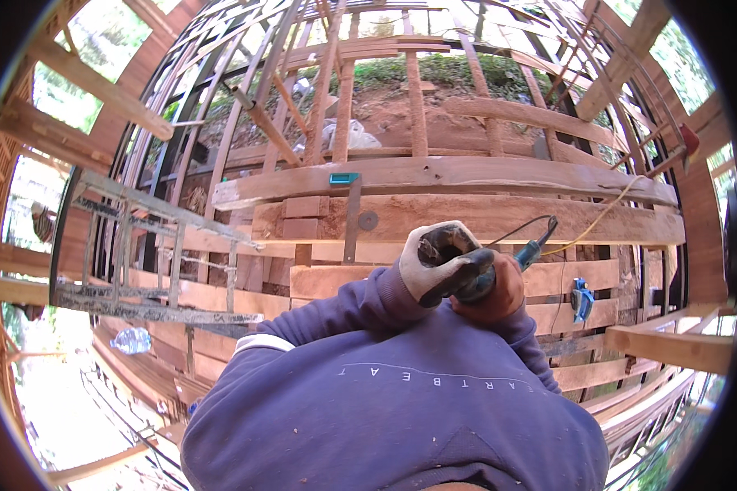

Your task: The person uses a corded drill to create holes in wooden planks on a construction site. They repeatedly position the drill, operate it to bore into the wood, and then clear the resulting sawdust from the bit and the hole. The person also uses a small sanding block to smooth the edges of the drilled holes.

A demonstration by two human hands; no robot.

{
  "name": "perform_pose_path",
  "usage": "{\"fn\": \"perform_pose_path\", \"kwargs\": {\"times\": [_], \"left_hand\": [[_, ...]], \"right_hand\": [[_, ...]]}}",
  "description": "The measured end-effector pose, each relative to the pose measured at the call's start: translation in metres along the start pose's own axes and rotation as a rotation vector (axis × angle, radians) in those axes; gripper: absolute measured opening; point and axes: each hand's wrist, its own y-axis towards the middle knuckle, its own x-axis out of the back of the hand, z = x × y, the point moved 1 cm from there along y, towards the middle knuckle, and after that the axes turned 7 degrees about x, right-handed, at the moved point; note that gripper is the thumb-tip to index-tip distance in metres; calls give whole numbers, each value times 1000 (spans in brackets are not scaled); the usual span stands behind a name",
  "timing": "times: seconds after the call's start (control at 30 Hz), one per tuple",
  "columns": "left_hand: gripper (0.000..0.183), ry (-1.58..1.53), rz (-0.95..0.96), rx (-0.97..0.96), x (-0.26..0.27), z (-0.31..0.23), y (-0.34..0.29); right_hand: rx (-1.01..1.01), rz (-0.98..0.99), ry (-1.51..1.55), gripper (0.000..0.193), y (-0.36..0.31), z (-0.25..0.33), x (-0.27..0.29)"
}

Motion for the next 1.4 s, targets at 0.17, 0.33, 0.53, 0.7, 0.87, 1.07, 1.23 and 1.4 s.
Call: {"fn": "perform_pose_path", "kwargs": {"times": [0.17, 0.33, 0.53, 0.7, 0.87, 1.07, 1.23, 1.4], "left_hand": [[13, 80, -12, -31, -7, 2, -1], [10, 110, 65, -97, -10, -6, -6], [12, 133, 161, -169, -6, -5, -6], [16, 172, 148, -148, -8, -11, -9], [31, -65, 170, -136, -9, -4, -6], [69, -468, 227, -253, -3, 4, 11], [64, -608, 217, -267, -2, 10, 13], [67, -693, 235, -292, 4, 23, 13]], "right_hand": [[55, 55, 45, 83, -1, -13, 6], [70, 97, 108, 81, -1, -21, 5], [179, 48, 107, 84, 7, -26, 2], [194, 35, 119, 81, 9, -28, -3], [196, 99, 144, 79, 13, -35, 3], [2, 290, 378, 75, 25, -34, 18], [-45, 495, 518, 77, 33, -47, 39], [-47, 552, 523, 74, 33, -48, 43]]}}
